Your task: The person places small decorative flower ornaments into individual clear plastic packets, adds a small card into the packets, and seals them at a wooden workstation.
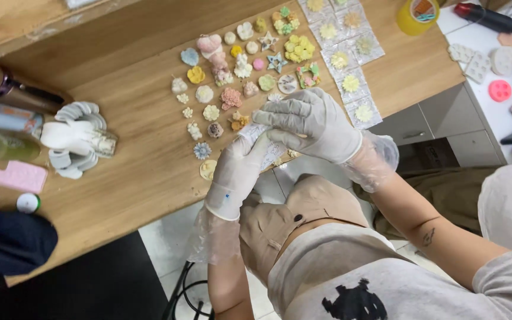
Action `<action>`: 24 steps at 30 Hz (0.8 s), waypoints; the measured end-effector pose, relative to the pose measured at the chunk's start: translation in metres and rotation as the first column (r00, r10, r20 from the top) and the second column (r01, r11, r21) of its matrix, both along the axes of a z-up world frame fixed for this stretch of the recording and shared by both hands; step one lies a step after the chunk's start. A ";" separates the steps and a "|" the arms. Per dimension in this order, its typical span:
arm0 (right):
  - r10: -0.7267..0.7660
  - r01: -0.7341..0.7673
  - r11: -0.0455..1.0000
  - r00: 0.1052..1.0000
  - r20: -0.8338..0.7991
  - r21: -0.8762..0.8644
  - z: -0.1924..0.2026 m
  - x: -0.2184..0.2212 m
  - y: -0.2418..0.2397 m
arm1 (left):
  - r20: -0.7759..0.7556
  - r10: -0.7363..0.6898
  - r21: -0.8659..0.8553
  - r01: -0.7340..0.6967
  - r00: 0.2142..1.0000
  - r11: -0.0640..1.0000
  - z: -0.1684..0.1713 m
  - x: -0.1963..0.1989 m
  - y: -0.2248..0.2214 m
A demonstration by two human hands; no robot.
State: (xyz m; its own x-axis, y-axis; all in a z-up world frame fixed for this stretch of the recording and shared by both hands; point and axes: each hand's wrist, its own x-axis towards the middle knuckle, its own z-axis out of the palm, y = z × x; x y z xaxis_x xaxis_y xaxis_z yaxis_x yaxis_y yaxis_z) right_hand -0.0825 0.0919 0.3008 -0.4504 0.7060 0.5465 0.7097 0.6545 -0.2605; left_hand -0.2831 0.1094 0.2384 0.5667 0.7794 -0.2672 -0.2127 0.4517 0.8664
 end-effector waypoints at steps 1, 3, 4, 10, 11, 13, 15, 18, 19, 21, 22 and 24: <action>0.023 -0.023 1.000 1.000 -0.011 -0.003 -0.005 0.007 -0.004 | -0.011 0.023 -0.003 -0.023 1.000 1.000 0.009 0.000 -0.006; 0.049 -0.049 0.999 0.999 0.006 -0.003 -0.012 0.031 -0.015 | -0.569 0.121 0.531 0.251 0.813 0.809 0.026 0.011 -0.020; 0.062 -0.062 0.998 0.998 0.008 -0.006 -0.010 0.044 -0.022 | -0.568 0.130 0.529 0.239 0.813 0.814 0.024 0.022 -0.027; 0.023 -0.027 0.999 0.979 0.202 0.020 -0.013 0.130 -0.069 | -0.605 -0.010 0.338 0.267 0.796 0.903 0.043 0.101 -0.079; -0.032 0.015 0.998 0.961 0.276 0.066 -0.018 0.140 -0.077 | -0.540 -0.072 0.259 0.248 0.838 0.933 0.041 0.110 -0.090; -0.076 0.041 0.993 0.938 0.337 0.109 -0.024 0.161 -0.089 | -0.474 -0.119 0.169 0.222 0.873 0.960 0.036 0.123 -0.109; -0.041 0.050 0.997 0.988 0.152 -0.061 -0.026 0.183 -0.094 | -0.344 -0.153 0.048 0.180 0.926 0.982 0.034 0.133 -0.121; -0.100 0.087 0.976 0.993 -0.059 -0.199 -0.040 0.198 -0.103 | -0.184 -0.016 -0.036 0.009 0.983 0.999 0.035 0.143 -0.129; -0.097 0.082 0.976 0.993 -0.064 -0.201 -0.034 0.199 -0.106 | -0.189 -0.013 -0.038 0.006 0.982 0.999 0.037 0.145 -0.130; -0.326 -0.213 0.643 0.793 -0.515 -0.736 -0.022 0.198 -0.111 | -0.263 0.218 0.020 -0.221 0.940 0.975 0.042 0.147 -0.131; -0.327 -0.219 0.640 0.790 -0.519 -0.736 -0.022 0.199 -0.110 | -0.270 0.218 0.018 -0.222 0.938 0.975 0.038 0.144 -0.131; -0.393 -0.333 0.557 0.701 -0.595 -0.760 -0.022 0.201 -0.109 | -0.280 0.312 0.086 -0.300 0.908 0.950 0.028 0.140 -0.130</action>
State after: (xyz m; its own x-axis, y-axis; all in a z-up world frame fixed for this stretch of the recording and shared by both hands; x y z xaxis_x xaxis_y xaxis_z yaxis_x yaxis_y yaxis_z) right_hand 0.1187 -0.0167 0.2789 -0.2067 0.9702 -0.1266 0.1151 -0.1044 -0.9879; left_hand -0.1434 -0.0204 0.2660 0.2021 0.9158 -0.3470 -0.0747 0.3677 0.9269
